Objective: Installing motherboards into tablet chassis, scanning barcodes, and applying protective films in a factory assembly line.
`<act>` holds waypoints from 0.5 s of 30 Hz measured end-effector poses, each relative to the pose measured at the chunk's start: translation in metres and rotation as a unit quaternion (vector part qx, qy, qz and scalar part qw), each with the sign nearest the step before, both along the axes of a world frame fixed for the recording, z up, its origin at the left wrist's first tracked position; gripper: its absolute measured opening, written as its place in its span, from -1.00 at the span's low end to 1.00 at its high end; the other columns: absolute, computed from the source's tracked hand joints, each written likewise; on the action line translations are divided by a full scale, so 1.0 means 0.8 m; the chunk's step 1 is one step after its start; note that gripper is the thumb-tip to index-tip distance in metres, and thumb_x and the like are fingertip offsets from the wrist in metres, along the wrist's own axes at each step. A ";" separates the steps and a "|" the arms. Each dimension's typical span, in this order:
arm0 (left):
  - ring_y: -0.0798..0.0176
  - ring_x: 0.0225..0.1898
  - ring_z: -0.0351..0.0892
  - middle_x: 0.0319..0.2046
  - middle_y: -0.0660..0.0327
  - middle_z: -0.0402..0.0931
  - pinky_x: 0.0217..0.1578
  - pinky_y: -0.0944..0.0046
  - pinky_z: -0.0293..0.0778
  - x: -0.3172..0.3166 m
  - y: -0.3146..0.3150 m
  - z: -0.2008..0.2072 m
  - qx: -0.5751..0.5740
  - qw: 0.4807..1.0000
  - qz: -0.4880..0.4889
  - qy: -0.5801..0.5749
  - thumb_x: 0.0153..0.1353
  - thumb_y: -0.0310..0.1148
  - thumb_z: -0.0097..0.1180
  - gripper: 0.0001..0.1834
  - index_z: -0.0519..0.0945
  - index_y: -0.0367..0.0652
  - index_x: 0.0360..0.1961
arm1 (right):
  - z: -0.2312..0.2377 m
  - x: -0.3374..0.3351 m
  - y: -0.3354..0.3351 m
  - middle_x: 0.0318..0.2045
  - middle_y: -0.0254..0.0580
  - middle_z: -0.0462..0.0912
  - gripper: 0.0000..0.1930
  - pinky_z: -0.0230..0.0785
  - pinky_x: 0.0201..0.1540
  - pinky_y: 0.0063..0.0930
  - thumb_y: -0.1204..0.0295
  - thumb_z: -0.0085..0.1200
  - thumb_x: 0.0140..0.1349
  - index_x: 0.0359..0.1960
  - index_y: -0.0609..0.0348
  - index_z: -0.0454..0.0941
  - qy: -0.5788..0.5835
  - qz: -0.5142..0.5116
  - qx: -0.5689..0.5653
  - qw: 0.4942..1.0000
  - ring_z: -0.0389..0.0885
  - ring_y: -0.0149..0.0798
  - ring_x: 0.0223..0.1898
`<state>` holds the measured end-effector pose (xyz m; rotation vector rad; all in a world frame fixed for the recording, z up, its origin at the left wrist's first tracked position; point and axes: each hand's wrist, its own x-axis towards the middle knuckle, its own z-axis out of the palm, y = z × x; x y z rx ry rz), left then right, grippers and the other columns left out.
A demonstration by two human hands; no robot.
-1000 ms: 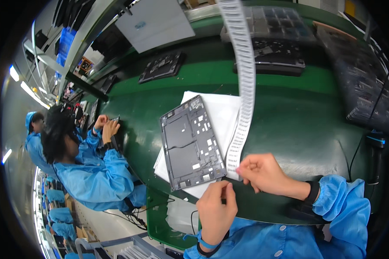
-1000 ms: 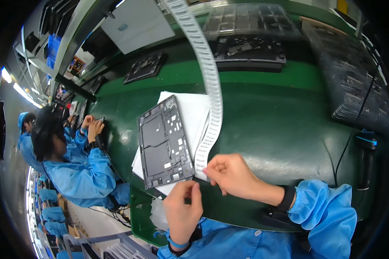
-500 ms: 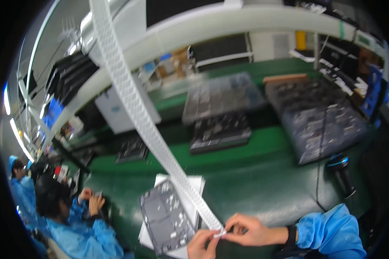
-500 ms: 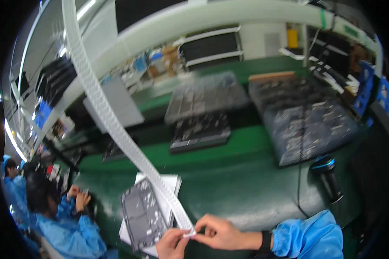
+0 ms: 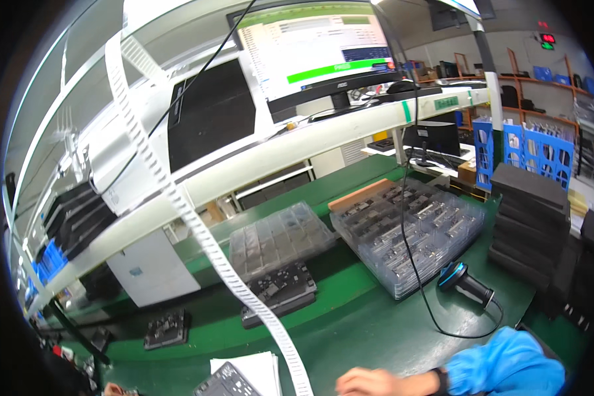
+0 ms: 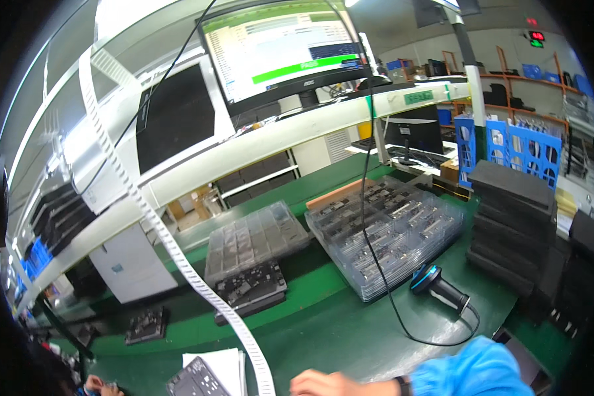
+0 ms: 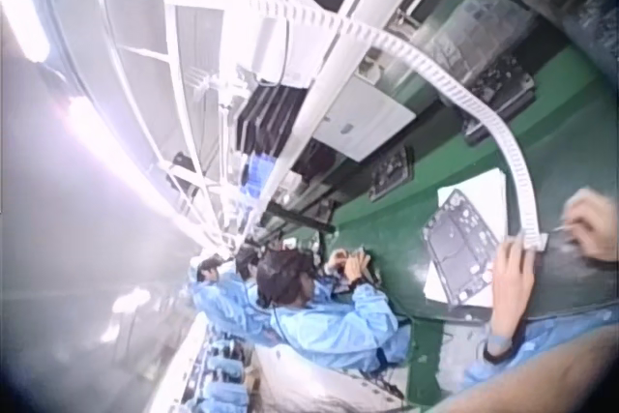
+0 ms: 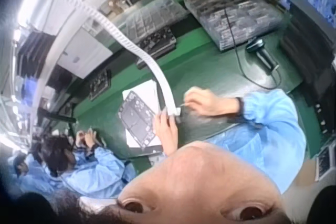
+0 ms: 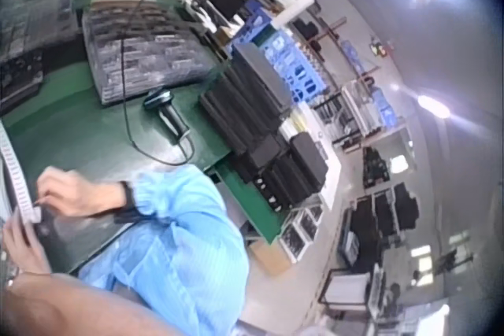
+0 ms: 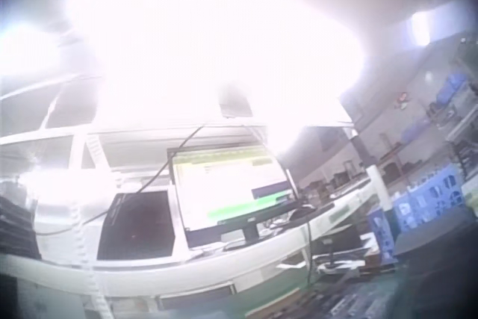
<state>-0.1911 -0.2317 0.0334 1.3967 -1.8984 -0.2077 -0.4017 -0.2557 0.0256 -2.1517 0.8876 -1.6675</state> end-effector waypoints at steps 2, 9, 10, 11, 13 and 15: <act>-0.23 0.00 0.48 -0.03 -0.08 0.51 0.03 -0.09 0.39 0.019 -0.001 0.012 -0.024 0.998 0.004 -0.052 0.24 -0.35 0.20 -0.64 0.59 -0.20 0.06 | 0.007 -0.074 0.005 -0.41 -0.30 0.68 -0.82 0.43 -0.50 -0.56 0.58 0.34 0.08 -0.28 0.06 0.66 0.034 -0.195 -0.116 0.973 0.59 -0.37 -0.54; -0.15 0.01 0.46 0.02 -0.09 0.46 0.10 -0.18 0.32 0.128 0.046 -0.062 -0.012 0.967 0.046 -0.250 0.06 -0.07 0.25 -0.47 0.61 -0.07 0.05 | 0.246 -0.405 0.161 0.07 0.04 0.44 -0.18 0.18 0.32 -0.17 0.41 0.44 -0.16 0.24 0.18 0.35 0.248 -0.604 0.024 0.757 0.37 0.04 0.19; -0.12 -0.03 0.47 -0.10 -0.08 0.44 0.07 -0.20 0.33 0.130 0.043 -0.071 -0.036 0.946 0.074 -0.314 0.04 -0.09 0.19 -0.56 0.63 -0.04 -0.07 | 0.259 -0.458 0.166 0.09 0.05 0.44 -0.04 0.20 0.32 -0.14 0.27 0.53 -0.25 0.29 0.16 0.32 0.280 -0.600 0.113 0.741 0.36 0.06 0.20; -0.12 -0.03 0.47 -0.10 -0.08 0.44 0.07 -0.20 0.33 0.127 0.041 -0.071 -0.028 0.949 0.067 -0.307 0.04 -0.09 0.19 -0.56 0.63 -0.04 -0.07 | 0.264 -0.512 0.163 0.17 0.08 0.40 0.09 0.17 0.36 -0.13 0.15 0.57 -0.26 0.39 0.11 0.24 0.259 -0.565 0.185 0.761 0.32 0.12 0.26; -0.15 -0.08 0.46 -0.20 -0.07 0.40 0.05 -0.17 0.34 0.111 0.026 -0.054 -0.043 0.944 0.042 -0.323 -0.01 -0.15 0.21 -0.64 0.62 -0.06 -0.19 | 0.253 -0.593 0.155 0.29 0.15 0.30 0.24 0.11 0.40 -0.10 -0.01 0.58 -0.27 0.49 0.02 0.10 0.209 -0.475 0.327 0.790 0.22 0.17 0.36; -0.17 -0.05 0.45 -0.15 -0.10 0.41 0.07 -0.16 0.34 0.109 0.025 -0.075 -0.035 0.962 0.072 -0.263 -0.05 -0.19 0.20 -0.59 0.62 -0.09 -0.14 | 0.222 -0.616 0.123 0.40 0.23 0.16 0.34 0.05 0.43 -0.06 -0.15 0.55 -0.32 0.53 -0.06 0.01 0.354 -0.471 0.411 0.696 0.11 0.19 0.44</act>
